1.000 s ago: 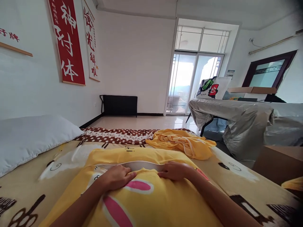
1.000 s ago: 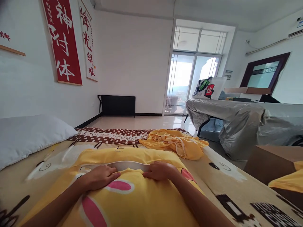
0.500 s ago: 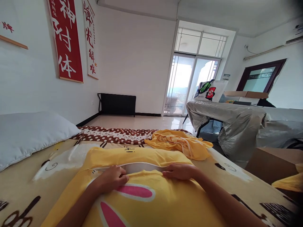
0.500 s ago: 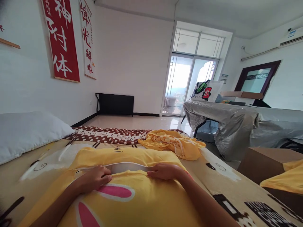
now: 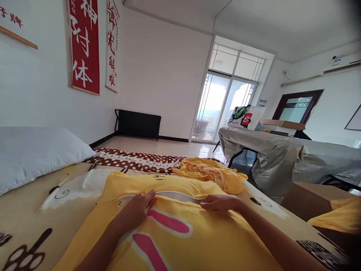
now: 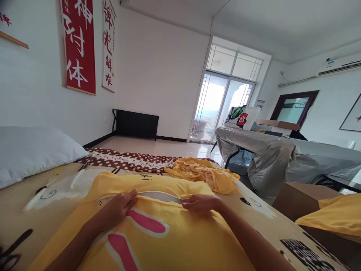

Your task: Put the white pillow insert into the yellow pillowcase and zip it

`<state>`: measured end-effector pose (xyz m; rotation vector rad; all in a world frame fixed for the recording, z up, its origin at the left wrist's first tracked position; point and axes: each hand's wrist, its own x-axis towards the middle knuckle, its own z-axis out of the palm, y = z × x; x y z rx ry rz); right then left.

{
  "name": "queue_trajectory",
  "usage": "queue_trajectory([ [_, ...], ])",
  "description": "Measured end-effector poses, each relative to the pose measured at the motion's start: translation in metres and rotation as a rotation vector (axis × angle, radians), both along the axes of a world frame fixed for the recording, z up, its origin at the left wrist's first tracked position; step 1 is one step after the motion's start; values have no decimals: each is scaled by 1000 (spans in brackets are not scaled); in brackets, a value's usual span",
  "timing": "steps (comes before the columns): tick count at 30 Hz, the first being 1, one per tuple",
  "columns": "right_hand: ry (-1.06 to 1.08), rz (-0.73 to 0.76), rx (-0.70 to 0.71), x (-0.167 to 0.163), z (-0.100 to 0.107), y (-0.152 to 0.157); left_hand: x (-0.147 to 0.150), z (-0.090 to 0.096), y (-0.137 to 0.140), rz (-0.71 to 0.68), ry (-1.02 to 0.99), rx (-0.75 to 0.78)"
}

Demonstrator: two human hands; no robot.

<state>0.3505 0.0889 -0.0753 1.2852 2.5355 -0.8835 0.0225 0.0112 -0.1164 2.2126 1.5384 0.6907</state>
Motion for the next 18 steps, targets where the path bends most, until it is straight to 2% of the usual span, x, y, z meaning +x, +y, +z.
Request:
queue_trajectory([
  [4,259,-80,-246,24,0,-2,-1,-5,5,8,-45,24],
  [6,298,-146,-275,30,-3,-6,0,-7,7,31,-19,39],
  [10,215,-185,-91,28,-2,-19,7,-11,6,103,97,126],
  [15,229,-187,43,30,-1,-26,11,-19,3,175,229,515],
  [16,222,-179,66,32,-3,-26,11,-20,4,194,229,533],
  [18,200,-163,113,36,-8,-22,11,-23,5,202,205,466],
])
